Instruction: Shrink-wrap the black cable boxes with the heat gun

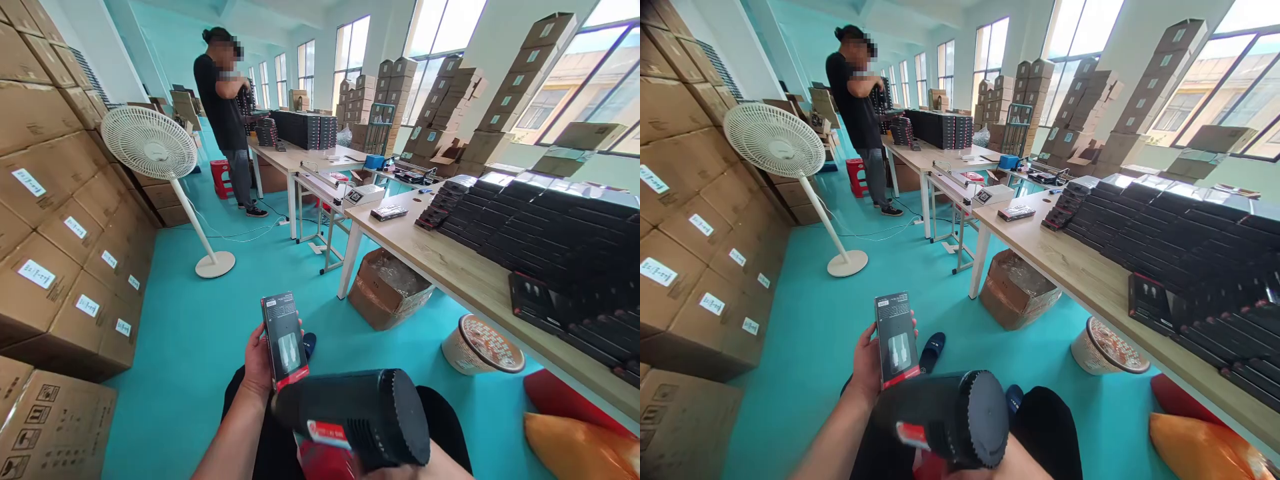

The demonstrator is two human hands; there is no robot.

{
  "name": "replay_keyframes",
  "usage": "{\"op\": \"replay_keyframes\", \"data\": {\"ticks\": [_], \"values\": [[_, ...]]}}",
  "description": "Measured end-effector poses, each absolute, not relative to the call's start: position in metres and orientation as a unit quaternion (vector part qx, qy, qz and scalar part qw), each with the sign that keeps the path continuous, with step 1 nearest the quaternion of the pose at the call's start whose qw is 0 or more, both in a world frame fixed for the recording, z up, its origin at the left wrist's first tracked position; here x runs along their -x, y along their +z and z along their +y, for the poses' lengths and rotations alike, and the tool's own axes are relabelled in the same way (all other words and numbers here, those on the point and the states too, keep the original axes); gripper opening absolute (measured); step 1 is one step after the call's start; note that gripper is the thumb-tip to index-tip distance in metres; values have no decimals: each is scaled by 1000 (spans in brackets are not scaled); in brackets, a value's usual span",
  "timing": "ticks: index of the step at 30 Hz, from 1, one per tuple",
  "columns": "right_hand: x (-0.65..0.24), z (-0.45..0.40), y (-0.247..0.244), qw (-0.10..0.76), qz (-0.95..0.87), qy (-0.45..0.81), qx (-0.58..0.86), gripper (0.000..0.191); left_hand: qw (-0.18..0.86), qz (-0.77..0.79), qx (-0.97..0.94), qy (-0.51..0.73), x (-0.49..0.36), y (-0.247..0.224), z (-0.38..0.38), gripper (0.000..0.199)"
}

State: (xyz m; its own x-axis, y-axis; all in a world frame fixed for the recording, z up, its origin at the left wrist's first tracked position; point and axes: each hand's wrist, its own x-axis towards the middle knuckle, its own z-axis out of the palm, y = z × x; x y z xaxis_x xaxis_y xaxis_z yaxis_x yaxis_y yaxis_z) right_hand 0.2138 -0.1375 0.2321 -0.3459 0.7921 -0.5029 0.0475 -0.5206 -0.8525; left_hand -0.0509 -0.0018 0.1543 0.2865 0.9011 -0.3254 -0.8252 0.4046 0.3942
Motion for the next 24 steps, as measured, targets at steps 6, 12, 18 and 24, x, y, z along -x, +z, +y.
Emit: {"op": "replay_keyframes", "data": {"ticks": [6,12,18,24], "values": [[-210,-79,282,342,-418,668,512,31,810,341,-92,468,43,142,-7,49],[-221,-46,300,334,-481,629,511,26,813,334,-105,466,40,143,-10,50],[-239,-71,281,88,-541,692,470,4,803,336,-91,483,47,151,-6,55],[-231,-96,261,300,-412,677,530,21,783,339,-78,516,46,145,-1,56]]}}
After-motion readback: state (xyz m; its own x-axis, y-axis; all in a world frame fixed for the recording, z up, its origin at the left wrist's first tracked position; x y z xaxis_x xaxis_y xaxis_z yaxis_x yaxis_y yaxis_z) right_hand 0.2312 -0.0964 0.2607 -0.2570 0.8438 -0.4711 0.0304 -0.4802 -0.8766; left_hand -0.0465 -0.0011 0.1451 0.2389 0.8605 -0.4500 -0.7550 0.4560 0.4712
